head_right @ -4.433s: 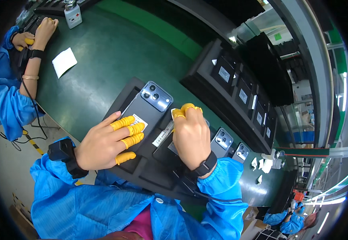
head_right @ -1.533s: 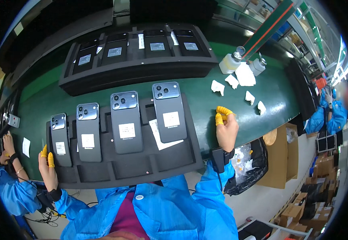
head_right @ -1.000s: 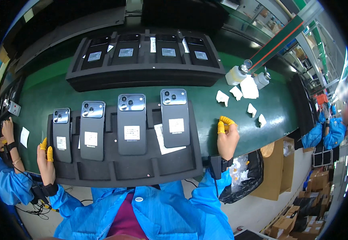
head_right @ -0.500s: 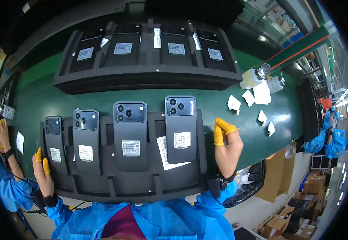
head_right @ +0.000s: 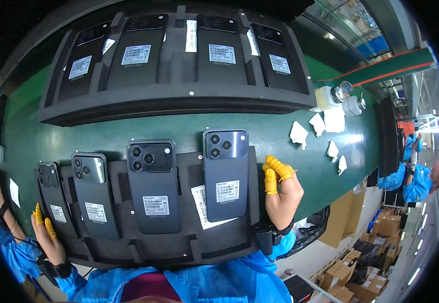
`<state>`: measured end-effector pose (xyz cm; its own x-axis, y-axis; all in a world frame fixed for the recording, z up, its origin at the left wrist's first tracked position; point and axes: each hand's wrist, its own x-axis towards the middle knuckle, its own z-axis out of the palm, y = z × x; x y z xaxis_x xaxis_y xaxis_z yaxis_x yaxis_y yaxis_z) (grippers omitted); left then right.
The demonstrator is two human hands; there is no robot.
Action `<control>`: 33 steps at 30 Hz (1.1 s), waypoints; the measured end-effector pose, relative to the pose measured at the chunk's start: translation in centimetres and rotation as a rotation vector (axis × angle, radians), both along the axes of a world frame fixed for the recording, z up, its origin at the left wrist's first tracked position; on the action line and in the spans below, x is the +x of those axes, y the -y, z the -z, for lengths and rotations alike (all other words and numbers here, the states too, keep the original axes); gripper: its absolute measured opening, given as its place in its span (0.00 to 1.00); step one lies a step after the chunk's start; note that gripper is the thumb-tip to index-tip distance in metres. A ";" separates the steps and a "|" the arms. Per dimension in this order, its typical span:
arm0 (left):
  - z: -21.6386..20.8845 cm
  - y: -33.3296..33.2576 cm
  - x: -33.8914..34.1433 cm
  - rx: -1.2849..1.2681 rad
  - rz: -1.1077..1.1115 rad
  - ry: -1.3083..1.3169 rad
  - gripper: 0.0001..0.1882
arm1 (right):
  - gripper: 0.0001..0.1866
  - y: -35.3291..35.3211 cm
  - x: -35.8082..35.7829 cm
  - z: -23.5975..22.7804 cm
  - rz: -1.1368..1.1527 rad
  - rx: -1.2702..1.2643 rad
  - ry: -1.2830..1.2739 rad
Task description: Cleaning the camera lenses and back surfaces of smartphones on an assembly line.
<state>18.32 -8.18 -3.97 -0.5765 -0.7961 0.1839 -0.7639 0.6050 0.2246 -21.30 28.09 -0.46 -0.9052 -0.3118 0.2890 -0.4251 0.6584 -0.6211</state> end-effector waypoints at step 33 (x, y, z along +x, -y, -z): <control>-1.8 -1.2 -2.7 0.041 0.014 -0.042 0.14 | 0.10 -0.5 -0.2 0.6 -0.023 -0.079 -0.003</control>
